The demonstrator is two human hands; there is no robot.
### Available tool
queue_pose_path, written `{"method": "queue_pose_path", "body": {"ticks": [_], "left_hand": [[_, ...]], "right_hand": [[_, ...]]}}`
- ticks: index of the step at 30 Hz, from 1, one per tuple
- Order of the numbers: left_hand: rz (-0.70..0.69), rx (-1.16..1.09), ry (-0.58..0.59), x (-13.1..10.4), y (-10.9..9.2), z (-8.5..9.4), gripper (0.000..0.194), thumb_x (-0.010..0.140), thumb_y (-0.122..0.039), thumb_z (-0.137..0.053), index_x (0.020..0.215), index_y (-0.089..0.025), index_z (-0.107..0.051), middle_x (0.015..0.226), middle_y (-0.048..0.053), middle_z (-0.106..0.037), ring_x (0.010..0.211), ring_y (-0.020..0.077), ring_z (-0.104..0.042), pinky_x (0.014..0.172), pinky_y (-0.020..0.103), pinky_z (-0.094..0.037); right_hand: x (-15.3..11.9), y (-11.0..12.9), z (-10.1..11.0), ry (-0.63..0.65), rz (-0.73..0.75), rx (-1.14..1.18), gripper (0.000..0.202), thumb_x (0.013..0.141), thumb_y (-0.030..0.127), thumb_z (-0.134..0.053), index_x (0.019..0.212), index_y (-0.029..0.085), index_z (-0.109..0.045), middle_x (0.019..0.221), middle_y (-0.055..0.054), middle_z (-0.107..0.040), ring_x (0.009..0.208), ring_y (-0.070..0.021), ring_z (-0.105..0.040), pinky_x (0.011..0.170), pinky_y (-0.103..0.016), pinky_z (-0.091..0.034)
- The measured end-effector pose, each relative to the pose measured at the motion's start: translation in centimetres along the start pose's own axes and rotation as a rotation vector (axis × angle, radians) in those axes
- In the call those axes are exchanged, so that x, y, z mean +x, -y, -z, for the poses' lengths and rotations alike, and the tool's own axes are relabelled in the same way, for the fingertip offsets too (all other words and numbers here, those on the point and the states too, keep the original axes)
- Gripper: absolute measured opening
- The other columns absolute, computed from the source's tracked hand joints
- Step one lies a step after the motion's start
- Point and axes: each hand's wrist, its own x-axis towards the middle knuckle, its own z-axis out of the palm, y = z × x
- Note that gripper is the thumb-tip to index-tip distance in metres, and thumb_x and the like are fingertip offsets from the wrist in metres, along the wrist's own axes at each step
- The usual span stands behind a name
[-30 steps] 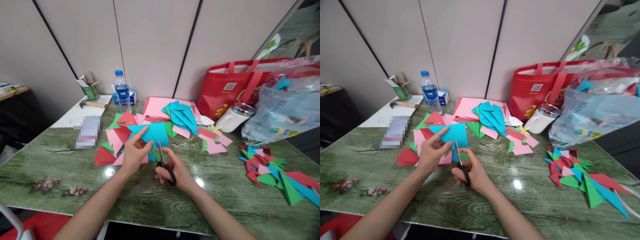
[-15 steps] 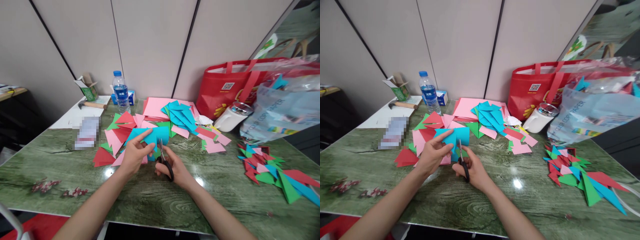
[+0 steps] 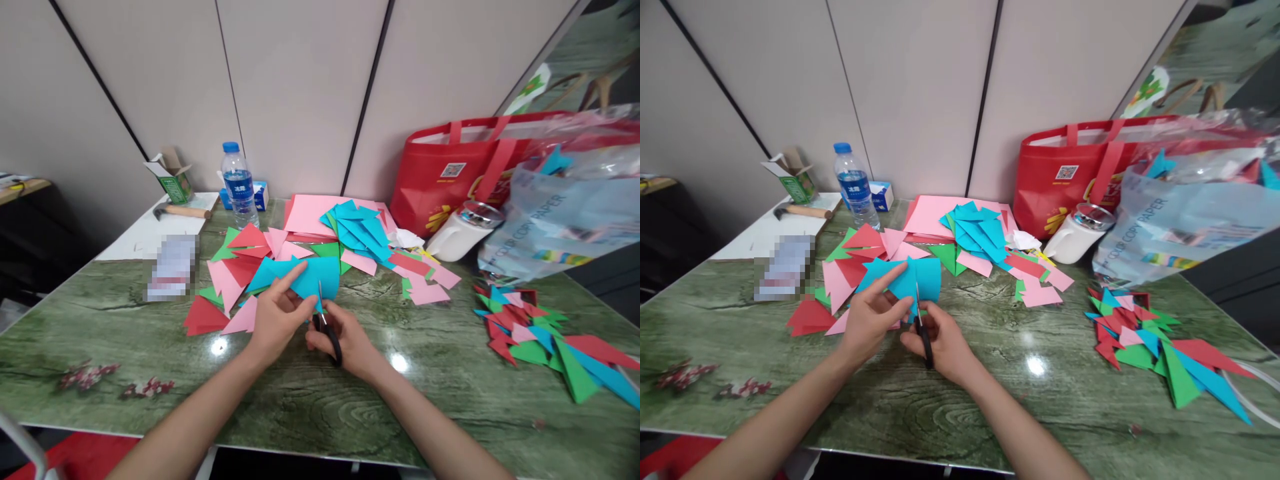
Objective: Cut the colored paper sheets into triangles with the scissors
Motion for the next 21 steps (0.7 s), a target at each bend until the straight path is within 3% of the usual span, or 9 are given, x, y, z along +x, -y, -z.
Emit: {"method": "queue_pose_path", "body": {"ticks": [10, 21], "left_hand": [[-0.028, 0.09, 0.016, -0.36, 0.22, -0.09, 0.058, 0.072, -0.024, -0.065, 0.128, -0.018, -0.052, 0.054, -0.005, -0.053, 0.05, 0.0104, -0.051, 0.057, 0.025, -0.044], [-0.042, 0.149, -0.033, -0.72, 0.92, -0.57, 0.053, 0.071, -0.029, -0.066, 0.122, -0.02, -0.058, 0.074, 0.0, -0.055, 0.062, 0.012, -0.049, 0.061, 0.025, -0.045]], "right_hand": [[0.03, 0.63, -0.04, -0.018, 0.004, -0.042, 0.034, 0.068, 0.046, -0.069, 0.07, 0.019, -0.048, 0.059, 0.003, -0.054, 0.053, -0.0114, -0.05, 0.053, -0.024, -0.044], [0.15, 0.18, 0.04, -0.121, -0.001, -0.065, 0.034, 0.063, 0.043, -0.073, 0.07, 0.019, -0.051, 0.058, 0.004, -0.055, 0.052, -0.0126, -0.051, 0.051, -0.025, -0.044]]}}
